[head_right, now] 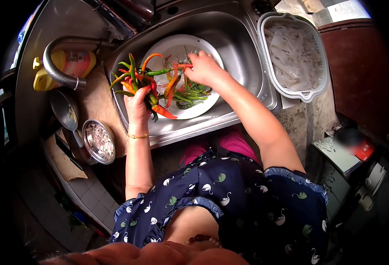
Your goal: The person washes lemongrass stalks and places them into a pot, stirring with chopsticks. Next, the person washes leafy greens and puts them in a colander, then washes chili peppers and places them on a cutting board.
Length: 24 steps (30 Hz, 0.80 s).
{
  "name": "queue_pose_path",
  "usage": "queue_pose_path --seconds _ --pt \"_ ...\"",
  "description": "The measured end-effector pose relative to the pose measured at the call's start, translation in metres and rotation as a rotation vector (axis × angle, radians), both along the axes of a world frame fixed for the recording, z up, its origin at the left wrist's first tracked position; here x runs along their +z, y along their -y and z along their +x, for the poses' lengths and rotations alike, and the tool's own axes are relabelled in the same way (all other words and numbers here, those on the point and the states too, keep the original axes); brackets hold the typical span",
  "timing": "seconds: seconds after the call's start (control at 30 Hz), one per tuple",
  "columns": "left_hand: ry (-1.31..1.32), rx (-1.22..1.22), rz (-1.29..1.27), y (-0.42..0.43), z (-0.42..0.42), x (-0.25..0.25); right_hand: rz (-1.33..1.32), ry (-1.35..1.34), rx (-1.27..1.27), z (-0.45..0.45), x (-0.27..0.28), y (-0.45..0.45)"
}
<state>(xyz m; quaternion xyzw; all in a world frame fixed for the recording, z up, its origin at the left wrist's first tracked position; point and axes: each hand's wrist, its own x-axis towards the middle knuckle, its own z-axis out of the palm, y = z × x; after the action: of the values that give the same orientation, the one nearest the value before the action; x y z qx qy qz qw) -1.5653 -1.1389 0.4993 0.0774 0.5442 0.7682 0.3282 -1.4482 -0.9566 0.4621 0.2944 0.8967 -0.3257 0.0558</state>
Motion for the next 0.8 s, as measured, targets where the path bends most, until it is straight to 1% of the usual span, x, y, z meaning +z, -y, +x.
queue_pose_path --seconds 0.07,0.1,0.17,0.2,0.23,0.3,0.43,0.47,0.57,0.6,0.7,0.73,0.8 --pt "-0.005 0.001 -0.009 0.003 -0.001 0.001 0.167 0.155 0.134 0.0 0.002 0.01" --pt "-0.011 -0.005 -0.001 0.005 -0.002 -0.002 0.163 0.194 0.188 0.0 -0.004 0.016" --pt "-0.022 -0.019 0.013 0.009 -0.004 -0.008 0.312 0.236 0.263 0.002 -0.01 0.038" --pt "0.0 -0.021 0.018 0.009 -0.004 -0.006 0.148 0.423 0.38 -0.002 -0.008 0.043" --pt "0.023 -0.022 0.022 0.01 -0.003 -0.001 0.196 0.405 0.429 0.003 -0.011 0.055" --pt "0.046 -0.017 0.028 0.011 -0.003 0.0 0.226 0.476 0.57 0.005 -0.024 0.068" --pt "0.052 0.032 0.037 0.013 -0.003 -0.003 0.181 0.53 0.549 -0.012 -0.037 0.046" --pt "0.054 0.052 0.045 0.013 -0.005 -0.002 0.243 0.421 0.403 -0.011 -0.045 0.05" --pt "0.067 0.089 0.058 0.016 -0.006 -0.002 0.231 0.357 0.403 -0.009 -0.044 0.06" --pt "0.082 0.073 0.063 0.017 -0.007 -0.001 0.273 0.294 0.386 -0.008 -0.04 0.062" --pt "0.102 0.047 0.055 0.025 -0.008 0.003 0.105 0.208 0.38 -0.012 -0.049 0.041" --pt "0.09 0.048 0.044 0.025 -0.01 0.007 0.151 0.134 0.392 -0.012 -0.046 0.036" --pt "0.051 0.05 0.048 0.025 -0.01 0.021 0.012 0.09 0.342 -0.009 -0.037 0.024"
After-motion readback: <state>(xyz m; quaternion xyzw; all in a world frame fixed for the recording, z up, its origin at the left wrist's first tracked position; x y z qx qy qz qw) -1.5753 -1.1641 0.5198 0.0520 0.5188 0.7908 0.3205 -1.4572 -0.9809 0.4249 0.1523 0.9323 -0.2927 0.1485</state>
